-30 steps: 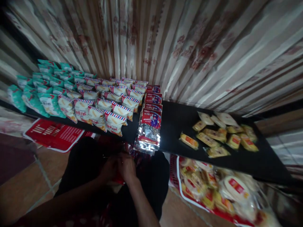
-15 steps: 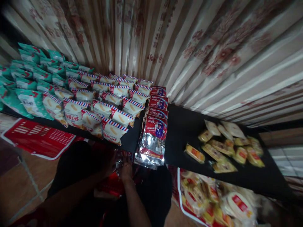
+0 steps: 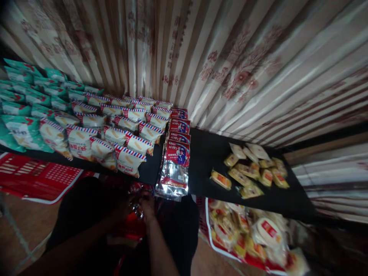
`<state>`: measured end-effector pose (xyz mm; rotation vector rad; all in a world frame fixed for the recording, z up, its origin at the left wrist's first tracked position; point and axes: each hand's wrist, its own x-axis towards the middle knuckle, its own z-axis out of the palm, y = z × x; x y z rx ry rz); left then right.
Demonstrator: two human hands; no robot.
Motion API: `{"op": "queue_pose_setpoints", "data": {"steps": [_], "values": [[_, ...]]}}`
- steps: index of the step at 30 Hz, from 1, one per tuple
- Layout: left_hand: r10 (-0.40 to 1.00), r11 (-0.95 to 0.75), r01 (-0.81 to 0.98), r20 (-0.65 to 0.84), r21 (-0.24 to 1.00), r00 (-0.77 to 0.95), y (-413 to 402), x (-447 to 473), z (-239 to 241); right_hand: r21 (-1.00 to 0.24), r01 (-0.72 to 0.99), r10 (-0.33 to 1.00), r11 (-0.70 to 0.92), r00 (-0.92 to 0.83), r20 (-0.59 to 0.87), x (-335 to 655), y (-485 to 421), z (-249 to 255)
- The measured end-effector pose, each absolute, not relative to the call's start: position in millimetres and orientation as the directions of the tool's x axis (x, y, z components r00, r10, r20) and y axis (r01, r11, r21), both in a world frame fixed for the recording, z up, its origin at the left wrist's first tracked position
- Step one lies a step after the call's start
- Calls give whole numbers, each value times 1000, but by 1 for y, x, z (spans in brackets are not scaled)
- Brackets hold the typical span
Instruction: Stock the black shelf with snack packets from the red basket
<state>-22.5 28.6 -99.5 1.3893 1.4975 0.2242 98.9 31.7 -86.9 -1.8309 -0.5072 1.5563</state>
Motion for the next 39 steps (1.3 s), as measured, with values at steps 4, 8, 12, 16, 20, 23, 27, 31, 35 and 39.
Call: {"op": "queue_pose_setpoints", "data": {"steps": [4,8,12,16,20,23,27,31,35,39], "values": [[802,308,596,-540,741,256,19,-23,-88,-703,-212,665,-679,228,-711,96,25,-74],[791,318,539,-532,780,303,6,-35,-72,-726,-259,681,-637,252,-687,101,10,-53],[743,402,416,-556,816,373,-13,-56,-46,-749,-288,748,-597,137,-649,109,-15,-29],[693,647,65,-622,760,365,-24,-62,-15,-783,-272,797,-559,84,-598,111,-33,-7],[715,677,-18,-651,736,254,-26,-53,5,-830,-284,840,-481,122,-528,111,-40,18],[788,597,-47,-575,801,218,-27,-49,14,-856,-293,876,-426,102,-471,114,-43,43],[922,359,33,-360,933,142,-28,-52,33,-846,-371,879,-382,136,-456,124,-48,73],[971,188,147,-206,971,122,-30,-56,66,-829,-446,857,-336,221,-466,141,-54,93],[988,71,157,-91,985,122,-32,-48,96,-843,-456,864,-284,259,-432,161,-55,103],[989,-134,199,119,971,86,-35,-36,114,-831,-518,826,-201,367,-428,179,-57,107]]}}
